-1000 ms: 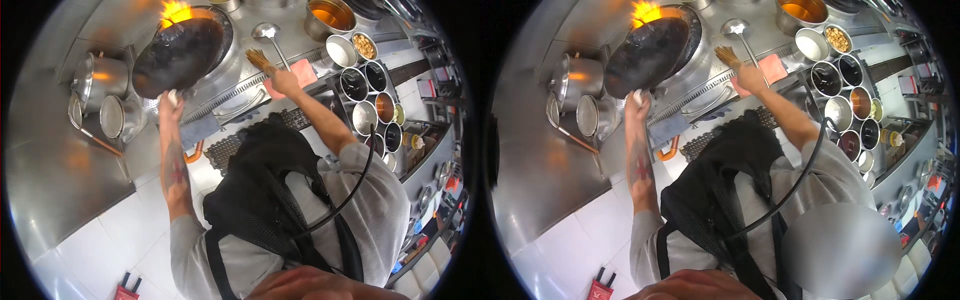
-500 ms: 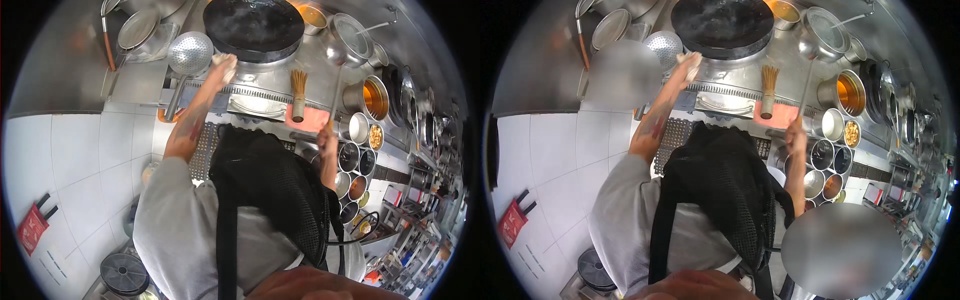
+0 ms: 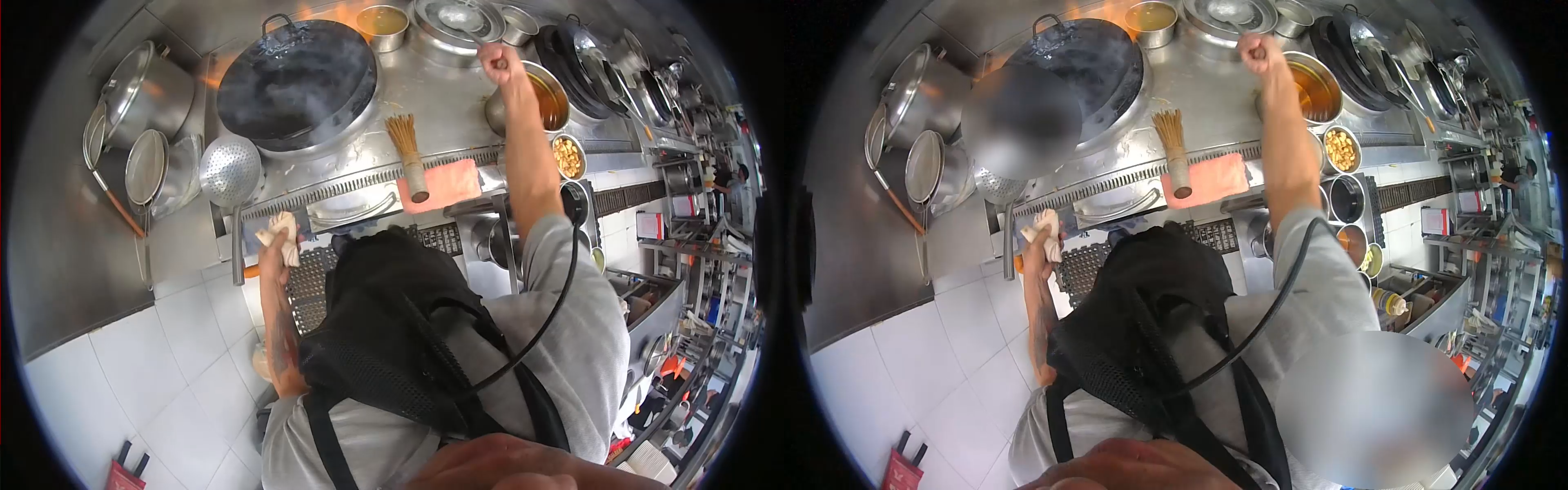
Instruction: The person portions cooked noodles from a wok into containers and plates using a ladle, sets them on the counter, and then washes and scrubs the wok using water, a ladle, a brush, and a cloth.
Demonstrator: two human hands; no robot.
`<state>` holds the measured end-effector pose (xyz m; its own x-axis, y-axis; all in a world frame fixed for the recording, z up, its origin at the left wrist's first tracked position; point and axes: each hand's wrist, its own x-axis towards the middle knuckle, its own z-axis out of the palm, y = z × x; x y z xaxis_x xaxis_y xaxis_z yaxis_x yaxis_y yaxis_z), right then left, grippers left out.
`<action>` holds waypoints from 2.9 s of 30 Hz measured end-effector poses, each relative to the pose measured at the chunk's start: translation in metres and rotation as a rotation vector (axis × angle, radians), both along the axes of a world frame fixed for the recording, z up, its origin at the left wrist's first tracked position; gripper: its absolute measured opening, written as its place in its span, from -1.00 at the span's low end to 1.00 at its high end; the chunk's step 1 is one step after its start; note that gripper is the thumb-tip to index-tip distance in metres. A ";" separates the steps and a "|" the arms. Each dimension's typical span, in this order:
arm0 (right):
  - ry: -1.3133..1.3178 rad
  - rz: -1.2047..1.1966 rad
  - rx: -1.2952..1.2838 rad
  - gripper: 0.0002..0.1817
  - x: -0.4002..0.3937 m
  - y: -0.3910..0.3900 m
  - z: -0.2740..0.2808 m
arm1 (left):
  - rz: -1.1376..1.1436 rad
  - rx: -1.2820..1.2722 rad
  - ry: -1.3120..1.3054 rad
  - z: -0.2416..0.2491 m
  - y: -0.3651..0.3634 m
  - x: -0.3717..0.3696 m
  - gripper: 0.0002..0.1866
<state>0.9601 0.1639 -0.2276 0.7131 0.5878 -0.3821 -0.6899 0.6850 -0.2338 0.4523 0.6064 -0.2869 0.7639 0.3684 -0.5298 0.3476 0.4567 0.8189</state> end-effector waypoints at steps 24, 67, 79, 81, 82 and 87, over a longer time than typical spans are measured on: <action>-0.295 -0.036 -0.359 -0.82 0.026 -0.020 -0.036 | 0.130 -0.360 0.006 0.005 -0.008 -0.020 -0.55; -0.091 0.294 -0.083 -0.69 -0.270 0.112 0.143 | 0.317 -0.526 -0.102 -0.025 0.019 0.238 -0.84; -1.591 -0.053 -1.842 -0.78 -0.105 -0.012 0.016 | 0.285 -0.468 -0.056 -0.046 0.031 0.037 -0.63; -1.378 0.102 -2.410 -0.75 -0.027 -0.018 -0.049 | 0.302 -0.456 -0.046 -0.030 0.018 0.022 -0.62; -1.368 0.085 -2.416 -0.75 0.006 -0.019 -0.050 | 0.321 -0.465 -0.045 -0.021 0.011 0.016 -0.62; -0.620 0.636 -1.477 -0.72 0.088 -0.015 -0.025 | 0.361 -0.480 -0.065 0.011 -0.012 0.009 -0.62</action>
